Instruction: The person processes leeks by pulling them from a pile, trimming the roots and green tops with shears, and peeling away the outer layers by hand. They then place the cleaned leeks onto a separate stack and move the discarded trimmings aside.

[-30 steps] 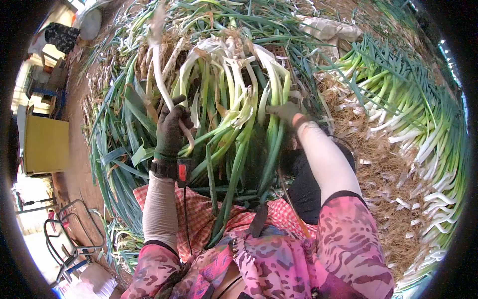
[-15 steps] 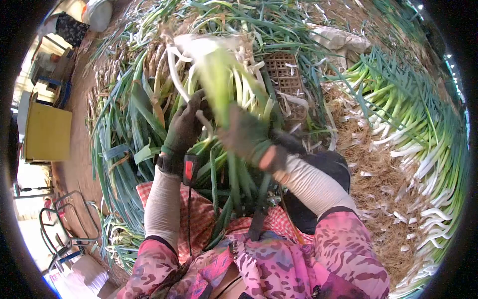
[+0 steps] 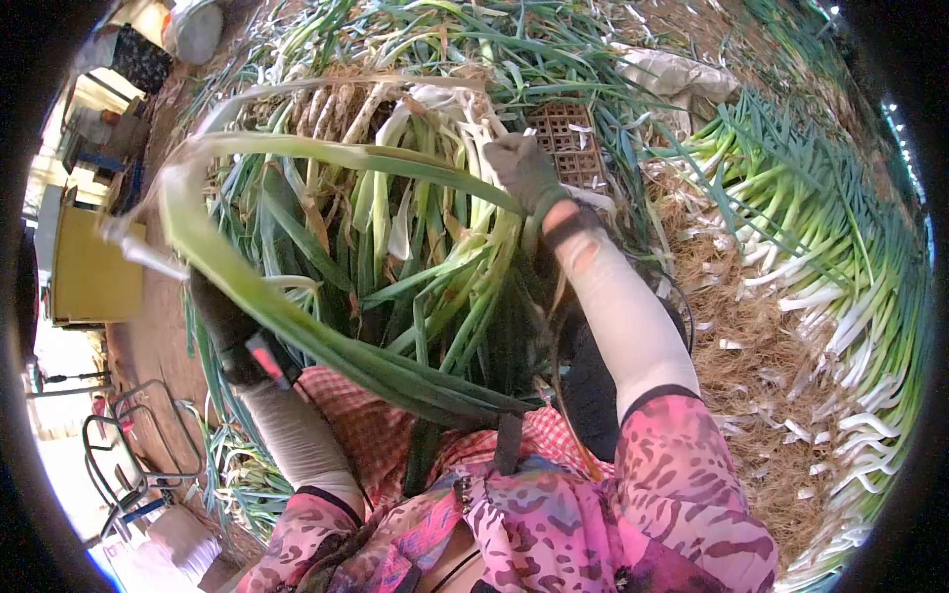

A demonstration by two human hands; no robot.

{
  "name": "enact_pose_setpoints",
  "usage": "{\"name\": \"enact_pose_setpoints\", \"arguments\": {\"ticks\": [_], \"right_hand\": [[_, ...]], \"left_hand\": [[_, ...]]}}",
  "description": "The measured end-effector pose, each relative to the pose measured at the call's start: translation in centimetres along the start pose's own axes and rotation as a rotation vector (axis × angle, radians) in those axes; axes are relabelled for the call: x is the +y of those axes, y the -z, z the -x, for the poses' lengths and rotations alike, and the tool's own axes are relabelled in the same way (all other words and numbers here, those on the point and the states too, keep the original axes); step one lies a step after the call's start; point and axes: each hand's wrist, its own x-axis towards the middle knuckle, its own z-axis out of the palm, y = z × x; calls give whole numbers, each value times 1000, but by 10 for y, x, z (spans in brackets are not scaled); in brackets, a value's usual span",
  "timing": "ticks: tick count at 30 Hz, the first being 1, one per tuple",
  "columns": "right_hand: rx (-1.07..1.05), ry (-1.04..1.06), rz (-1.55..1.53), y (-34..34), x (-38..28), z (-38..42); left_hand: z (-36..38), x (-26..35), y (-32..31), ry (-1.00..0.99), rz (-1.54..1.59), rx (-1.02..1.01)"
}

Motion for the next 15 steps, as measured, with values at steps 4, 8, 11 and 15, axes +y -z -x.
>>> {"name": "enact_pose_setpoints", "arguments": {"ticks": [4,8,11,15], "right_hand": [[-123,-454,12,-10,64,-8],[-160,-645,-23,-46,69,14],[-255,-528,-308,-68,97,-3],[-284,-652,-1356,-28,27,-3]], "left_hand": [[-10,-4,76,-181,-432,42],[-12,-17,107,-288,-533,-128],[12,-26,42,-140,-411,-291],[22,-21,-28,411,208,-256]]}}
